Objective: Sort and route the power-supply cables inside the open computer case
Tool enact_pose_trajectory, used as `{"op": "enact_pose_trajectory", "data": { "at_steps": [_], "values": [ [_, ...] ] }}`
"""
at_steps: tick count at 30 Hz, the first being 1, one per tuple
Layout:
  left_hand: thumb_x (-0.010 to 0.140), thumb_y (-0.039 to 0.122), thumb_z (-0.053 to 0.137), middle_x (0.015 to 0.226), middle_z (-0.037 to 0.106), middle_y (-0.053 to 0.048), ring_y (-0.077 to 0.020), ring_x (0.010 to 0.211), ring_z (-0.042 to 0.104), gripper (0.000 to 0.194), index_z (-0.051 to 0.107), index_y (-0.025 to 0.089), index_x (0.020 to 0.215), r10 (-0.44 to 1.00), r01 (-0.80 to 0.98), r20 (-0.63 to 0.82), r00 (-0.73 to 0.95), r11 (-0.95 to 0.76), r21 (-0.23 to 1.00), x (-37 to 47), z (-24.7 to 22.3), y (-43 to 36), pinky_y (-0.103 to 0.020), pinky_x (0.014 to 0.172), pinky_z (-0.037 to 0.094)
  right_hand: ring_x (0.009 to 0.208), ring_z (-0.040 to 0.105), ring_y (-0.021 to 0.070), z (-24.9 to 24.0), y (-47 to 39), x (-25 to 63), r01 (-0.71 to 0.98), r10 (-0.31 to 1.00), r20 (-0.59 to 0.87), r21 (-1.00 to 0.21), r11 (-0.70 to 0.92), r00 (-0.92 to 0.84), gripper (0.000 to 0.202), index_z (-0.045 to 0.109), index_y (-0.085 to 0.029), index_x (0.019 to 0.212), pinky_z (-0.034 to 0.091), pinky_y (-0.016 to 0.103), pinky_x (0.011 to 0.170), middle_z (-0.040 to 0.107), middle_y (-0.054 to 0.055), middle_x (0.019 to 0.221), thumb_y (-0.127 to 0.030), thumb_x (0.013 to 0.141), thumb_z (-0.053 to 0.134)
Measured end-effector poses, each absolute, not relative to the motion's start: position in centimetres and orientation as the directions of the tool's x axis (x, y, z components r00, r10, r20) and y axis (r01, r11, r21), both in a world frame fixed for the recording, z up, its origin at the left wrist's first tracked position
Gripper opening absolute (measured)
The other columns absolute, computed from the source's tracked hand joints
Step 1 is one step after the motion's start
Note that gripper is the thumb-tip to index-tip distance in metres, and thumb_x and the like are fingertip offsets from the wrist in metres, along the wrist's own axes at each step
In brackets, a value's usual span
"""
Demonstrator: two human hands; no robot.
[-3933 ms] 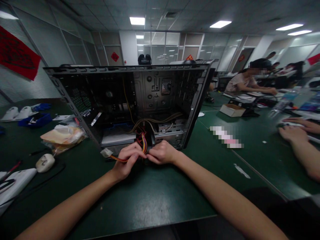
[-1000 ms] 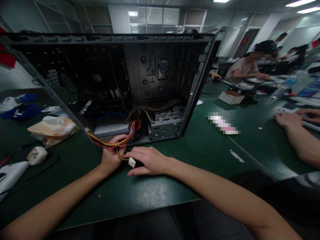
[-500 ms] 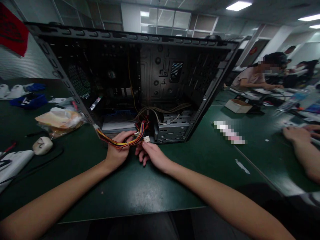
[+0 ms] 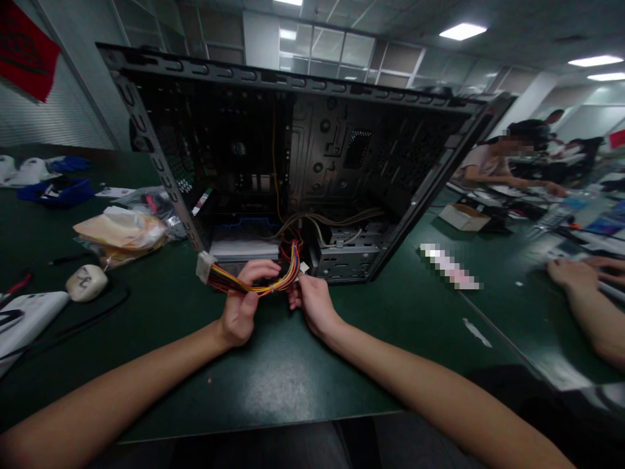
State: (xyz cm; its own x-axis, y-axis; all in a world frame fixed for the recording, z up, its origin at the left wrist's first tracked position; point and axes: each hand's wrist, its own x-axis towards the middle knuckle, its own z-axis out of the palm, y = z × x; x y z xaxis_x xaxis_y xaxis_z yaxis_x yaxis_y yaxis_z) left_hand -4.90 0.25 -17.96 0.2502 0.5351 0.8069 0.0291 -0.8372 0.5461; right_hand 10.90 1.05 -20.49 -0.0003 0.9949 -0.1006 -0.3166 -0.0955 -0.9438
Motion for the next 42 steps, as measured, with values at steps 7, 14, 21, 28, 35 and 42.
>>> {"op": "enact_pose_trajectory", "data": {
  "at_steps": [7, 14, 21, 28, 35, 42],
  "values": [
    [0.100, 0.040, 0.039, 0.103, 0.066, -0.010, -0.0242, 0.101, 0.063, 0.031, 0.061, 0.018, 0.103, 0.720, 0.026, 0.694, 0.028, -0.694, 0.719, -4.7, -17.7, 0.2, -0.041, 0.095, 0.048, 0.043, 0.051, 0.0105, -20.9, 1.6, 10.6, -0.309, 0.991, -0.092, -0.949, -0.058, 0.096, 0.038, 0.058, -0.016, 0.066, 0.046, 0.021, 0.039, 0.054, 0.000, 0.051, -0.051, 0.072, 0.070],
    [0.097, 0.034, 0.049, 0.090, 0.066, -0.007, -0.0213, 0.092, 0.066, 0.018, 0.051, 0.018, 0.106, 0.820, -0.159, 0.571, -0.031, -0.568, 0.808, -4.3, -16.6, 0.4, -0.039, 0.090, 0.052, 0.038, 0.050, 0.0099, -20.4, 1.4, 11.0, -0.088, 0.984, -0.096, -0.990, -0.110, -0.148, 0.045, 0.060, -0.015, 0.068, 0.043, 0.020, 0.037, 0.060, 0.002, 0.054, -0.059, 0.080, 0.059],
    [0.097, 0.032, 0.048, 0.080, 0.065, -0.005, -0.0192, 0.080, 0.066, 0.017, 0.056, 0.017, 0.099, 0.801, -0.017, 0.596, 0.048, -0.596, 0.803, -5.5, -16.3, 1.3, -0.034, 0.078, 0.054, 0.037, 0.047, 0.0094, -19.1, -1.0, 11.8, 0.511, 0.898, 0.196, -0.765, 0.391, -0.394, 0.051, 0.065, -0.015, 0.056, 0.037, 0.022, 0.047, 0.057, 0.001, 0.043, -0.039, 0.095, 0.044],
    [0.098, 0.021, 0.043, 0.092, 0.069, -0.011, -0.0220, 0.089, 0.065, 0.021, 0.063, 0.016, 0.095, 0.490, 0.228, 0.816, 0.305, -0.870, 0.437, -6.5, -16.6, 1.4, -0.038, 0.082, 0.053, 0.036, 0.041, 0.0107, -18.9, -1.5, 13.2, 0.360, 0.541, 0.526, -0.412, 0.837, -0.656, 0.052, 0.051, -0.022, 0.045, 0.028, 0.027, 0.044, 0.046, -0.001, 0.038, -0.032, 0.094, 0.039],
    [0.098, 0.019, 0.040, 0.091, 0.069, -0.011, -0.0227, 0.089, 0.064, 0.022, 0.061, 0.017, 0.104, 0.310, 0.221, 0.850, 0.425, -0.947, 0.235, -6.3, -16.1, 1.3, -0.041, 0.080, 0.052, 0.038, 0.040, 0.0103, -17.9, -2.6, 13.3, 0.163, 0.085, 0.853, 0.001, 0.987, -0.515, 0.022, 0.058, -0.019, 0.067, 0.027, 0.029, 0.042, 0.048, -0.004, 0.045, -0.018, 0.087, 0.048],
    [0.099, 0.029, 0.041, 0.112, 0.060, -0.014, -0.0244, 0.105, 0.059, 0.031, 0.056, 0.019, 0.125, 0.344, 0.166, 0.814, 0.468, -0.939, 0.301, -6.0, -16.8, 0.3, -0.041, 0.088, 0.051, 0.084, 0.062, 0.0213, -16.8, -2.1, 13.5, 0.272, 0.238, 0.905, -0.144, 0.951, -0.353, 0.023, 0.060, -0.014, 0.106, 0.054, 0.035, 0.072, 0.065, 0.012, 0.091, -0.019, 0.084, 0.055]
  ]
}}
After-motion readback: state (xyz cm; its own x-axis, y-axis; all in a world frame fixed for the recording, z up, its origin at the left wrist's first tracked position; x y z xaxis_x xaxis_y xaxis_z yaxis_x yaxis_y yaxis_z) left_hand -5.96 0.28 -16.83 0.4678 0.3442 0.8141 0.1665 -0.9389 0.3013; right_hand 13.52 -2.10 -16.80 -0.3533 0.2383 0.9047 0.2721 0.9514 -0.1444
